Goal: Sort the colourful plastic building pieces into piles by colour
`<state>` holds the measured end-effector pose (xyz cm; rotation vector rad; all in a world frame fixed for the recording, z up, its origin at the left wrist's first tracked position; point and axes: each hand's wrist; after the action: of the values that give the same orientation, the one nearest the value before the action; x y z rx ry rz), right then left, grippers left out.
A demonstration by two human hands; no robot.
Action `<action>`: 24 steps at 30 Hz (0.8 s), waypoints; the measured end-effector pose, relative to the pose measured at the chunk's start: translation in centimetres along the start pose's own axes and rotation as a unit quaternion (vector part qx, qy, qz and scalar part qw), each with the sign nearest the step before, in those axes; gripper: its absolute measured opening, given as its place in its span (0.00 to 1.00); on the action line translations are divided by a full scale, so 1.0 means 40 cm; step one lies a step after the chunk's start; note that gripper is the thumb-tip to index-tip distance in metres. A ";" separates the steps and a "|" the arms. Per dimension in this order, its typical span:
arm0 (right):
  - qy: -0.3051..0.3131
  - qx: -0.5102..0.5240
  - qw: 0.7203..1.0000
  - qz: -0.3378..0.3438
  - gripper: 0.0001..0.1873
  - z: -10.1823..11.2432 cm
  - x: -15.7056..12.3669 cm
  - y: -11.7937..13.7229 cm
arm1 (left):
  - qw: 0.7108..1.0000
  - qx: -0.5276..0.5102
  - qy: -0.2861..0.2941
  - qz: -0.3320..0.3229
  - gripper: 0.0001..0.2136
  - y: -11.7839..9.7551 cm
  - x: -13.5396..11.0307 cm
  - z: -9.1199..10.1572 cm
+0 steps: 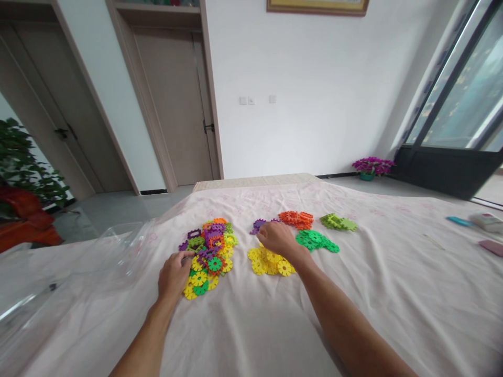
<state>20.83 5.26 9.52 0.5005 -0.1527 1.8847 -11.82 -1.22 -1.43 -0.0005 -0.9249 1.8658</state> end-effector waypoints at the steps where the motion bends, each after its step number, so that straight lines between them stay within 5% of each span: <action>1: -0.014 0.018 0.999 0.023 0.12 -0.006 -0.003 0.016 | 1.000 0.000 0.001 -0.001 0.14 0.001 0.000 -0.001; 9: -0.020 0.153 0.965 0.210 0.13 -0.107 -0.083 0.172 | 1.000 0.001 -0.002 -0.004 0.14 0.000 -0.001 0.002; 17: -0.009 0.135 0.967 0.214 0.21 -0.163 -0.110 0.242 | 1.000 0.005 -0.007 -0.009 0.14 -0.004 0.000 0.004; 24: -0.027 0.180 0.957 0.228 0.14 -0.173 -0.120 0.239 | 1.000 0.006 -0.006 -0.015 0.14 -0.007 -0.002 0.005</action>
<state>11.56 -0.03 2.57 0.8175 0.0481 2.3687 -11.66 -1.33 -1.15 0.0310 -0.9165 1.8457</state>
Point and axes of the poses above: each hand's wrist, its own x-axis towards the middle knuckle, its own z-axis out of the back of the hand, y = z × x, and after that the axes turned 12 degrees about -y, right-handed
